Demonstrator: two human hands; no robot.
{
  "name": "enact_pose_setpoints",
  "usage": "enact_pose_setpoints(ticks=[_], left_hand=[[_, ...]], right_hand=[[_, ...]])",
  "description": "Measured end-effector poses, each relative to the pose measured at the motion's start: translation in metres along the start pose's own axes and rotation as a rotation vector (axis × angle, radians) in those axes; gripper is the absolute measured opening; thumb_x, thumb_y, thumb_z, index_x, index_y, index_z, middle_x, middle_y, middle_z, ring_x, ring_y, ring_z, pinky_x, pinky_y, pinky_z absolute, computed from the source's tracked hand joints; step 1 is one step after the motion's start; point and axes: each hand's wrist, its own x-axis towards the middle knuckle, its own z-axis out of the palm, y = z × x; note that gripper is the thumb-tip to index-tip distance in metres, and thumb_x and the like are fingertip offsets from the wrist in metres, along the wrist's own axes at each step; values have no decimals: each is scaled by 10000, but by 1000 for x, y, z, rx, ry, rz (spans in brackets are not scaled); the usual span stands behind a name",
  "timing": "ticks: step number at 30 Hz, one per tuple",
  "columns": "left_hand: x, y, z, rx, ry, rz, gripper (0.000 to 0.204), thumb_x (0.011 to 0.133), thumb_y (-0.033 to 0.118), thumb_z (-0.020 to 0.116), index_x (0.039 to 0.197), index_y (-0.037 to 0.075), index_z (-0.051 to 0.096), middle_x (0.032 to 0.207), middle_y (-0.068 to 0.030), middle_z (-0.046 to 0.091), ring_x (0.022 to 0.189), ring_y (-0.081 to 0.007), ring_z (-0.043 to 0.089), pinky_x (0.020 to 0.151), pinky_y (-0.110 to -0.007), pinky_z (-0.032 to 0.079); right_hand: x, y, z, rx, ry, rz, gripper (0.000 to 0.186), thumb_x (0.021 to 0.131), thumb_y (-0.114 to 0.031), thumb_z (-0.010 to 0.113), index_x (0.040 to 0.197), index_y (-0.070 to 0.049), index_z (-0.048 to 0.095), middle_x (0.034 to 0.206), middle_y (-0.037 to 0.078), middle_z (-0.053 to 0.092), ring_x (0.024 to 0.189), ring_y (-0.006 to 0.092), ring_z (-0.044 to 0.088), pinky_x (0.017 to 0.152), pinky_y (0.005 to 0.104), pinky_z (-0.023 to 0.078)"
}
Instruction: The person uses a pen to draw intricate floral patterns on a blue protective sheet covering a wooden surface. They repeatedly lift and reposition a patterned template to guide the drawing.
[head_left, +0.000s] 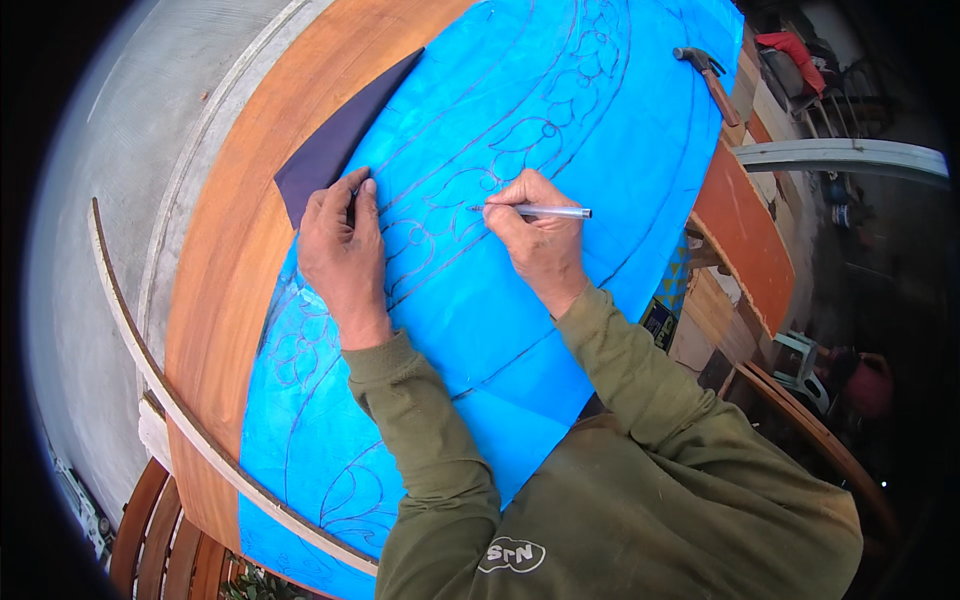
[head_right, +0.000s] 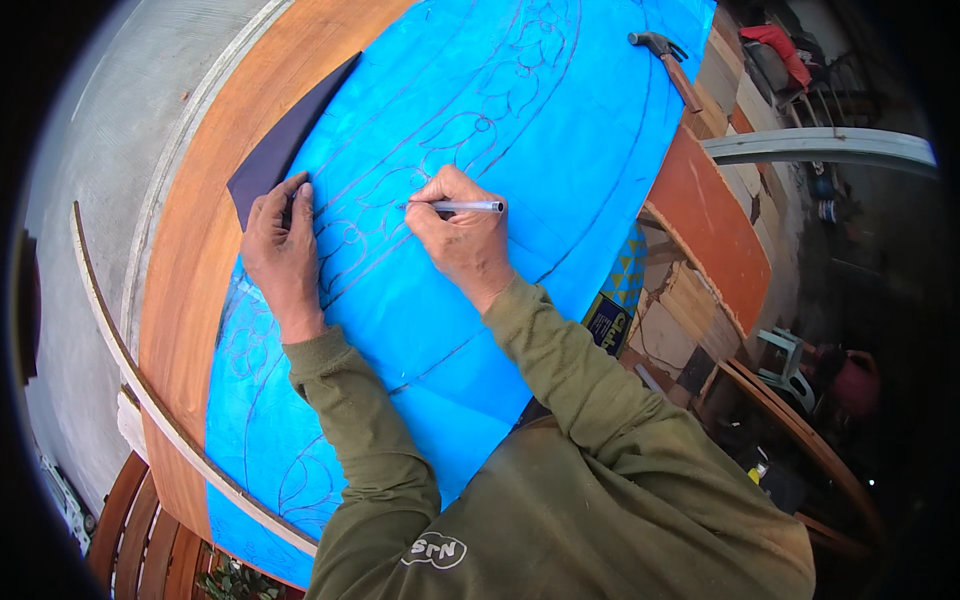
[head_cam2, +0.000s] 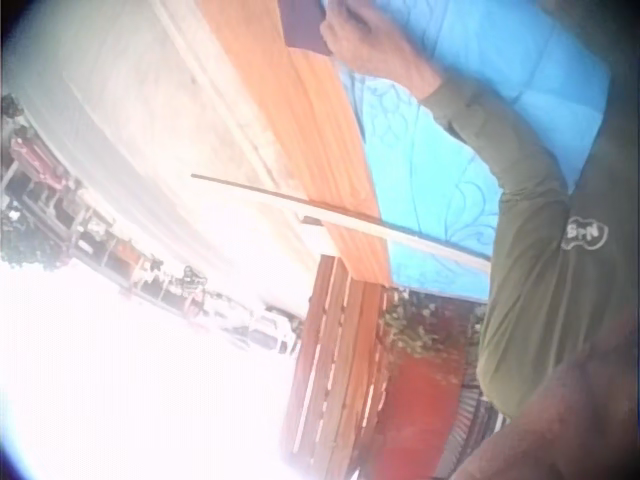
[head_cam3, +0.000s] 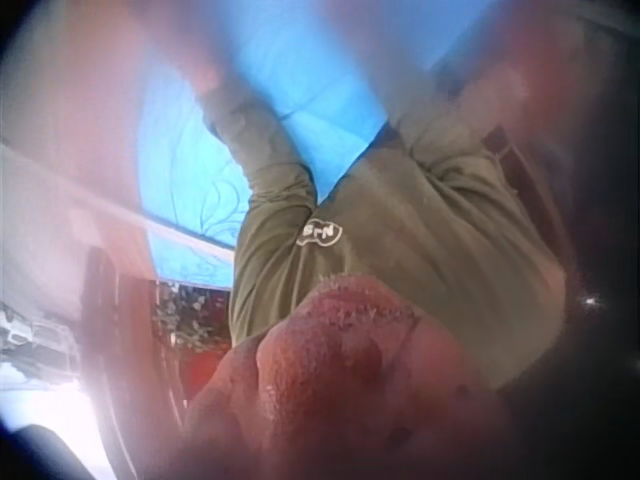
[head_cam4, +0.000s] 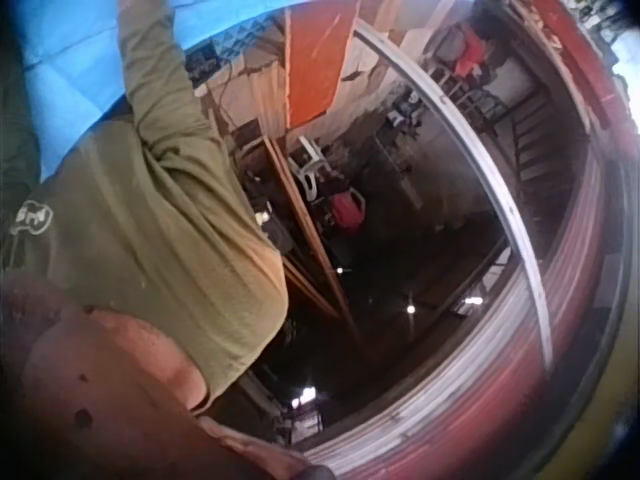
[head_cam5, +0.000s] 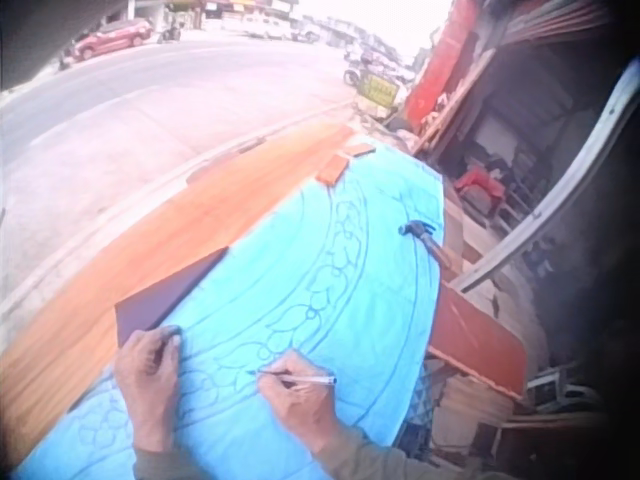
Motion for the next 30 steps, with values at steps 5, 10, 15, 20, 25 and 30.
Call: enact_pose_setpoints(ticks=[5, 10, 15, 20, 25, 30], left_hand=[[3, -1, 5, -57, 43, 13, 136, 974, 100, 777, 1091, 45, 815, 937, -78, 745, 798, -161, 682, 694, -309, 534], [5, -1, 4, -53, 32, 24, 144, 976, 93, 772, 1101, 31, 810, 951, -98, 748, 807, -169, 691, 701, -308, 541], [6, -3, 4, -66, 4, -6, 189, 1007, 122, 762, 1147, 4, 805, 1043, -87, 778, 874, -119, 694, 747, -278, 551], [5, -2, 4, -67, -5, -27, 192, 1013, 130, 757, 1151, 6, 806, 1052, -88, 781, 875, -112, 692, 747, -276, 550], [5, 1, 4, -71, -9, -60, 196, 1017, 138, 755, 1155, 11, 808, 1034, -85, 782, 875, -108, 690, 751, -273, 548], [5, -1, 6, -93, 1, -60, 199, 1018, 142, 754, 1164, 19, 810, 1027, -78, 784, 876, -107, 691, 755, -274, 550]], right_hand=[[3, -12, 4, -93, -1, 2, 62, 885, -15, 713, 844, -38, 673, 749, 33, 693, 639, 64, 614, 515, 278, 489], [3, -13, 5, -145, -7, -22, 64, 880, -7, 713, 844, -36, 668, 758, 47, 708, 641, 78, 638, 519, 284, 504], [3, -8, 7, -136, -16, -77, 67, 874, -3, 711, 837, -35, 665, 754, 55, 706, 638, 80, 640, 516, 285, 503], [3, -11, 3, -176, -101, -80, 69, 854, -9, 727, 818, -32, 673, 749, 61, 705, 630, 89, 648, 506, 293, 500], [3, -16, 2, -182, -153, -62, 78, 834, -26, 745, 787, -30, 684, 740, 56, 703, 626, 109, 663, 508, 301, 501], [2, -17, 2, -141, -180, -41, 84, 818, -27, 738, 766, -33, 672, 729, 58, 698, 619, 126, 665, 511, 318, 504]])
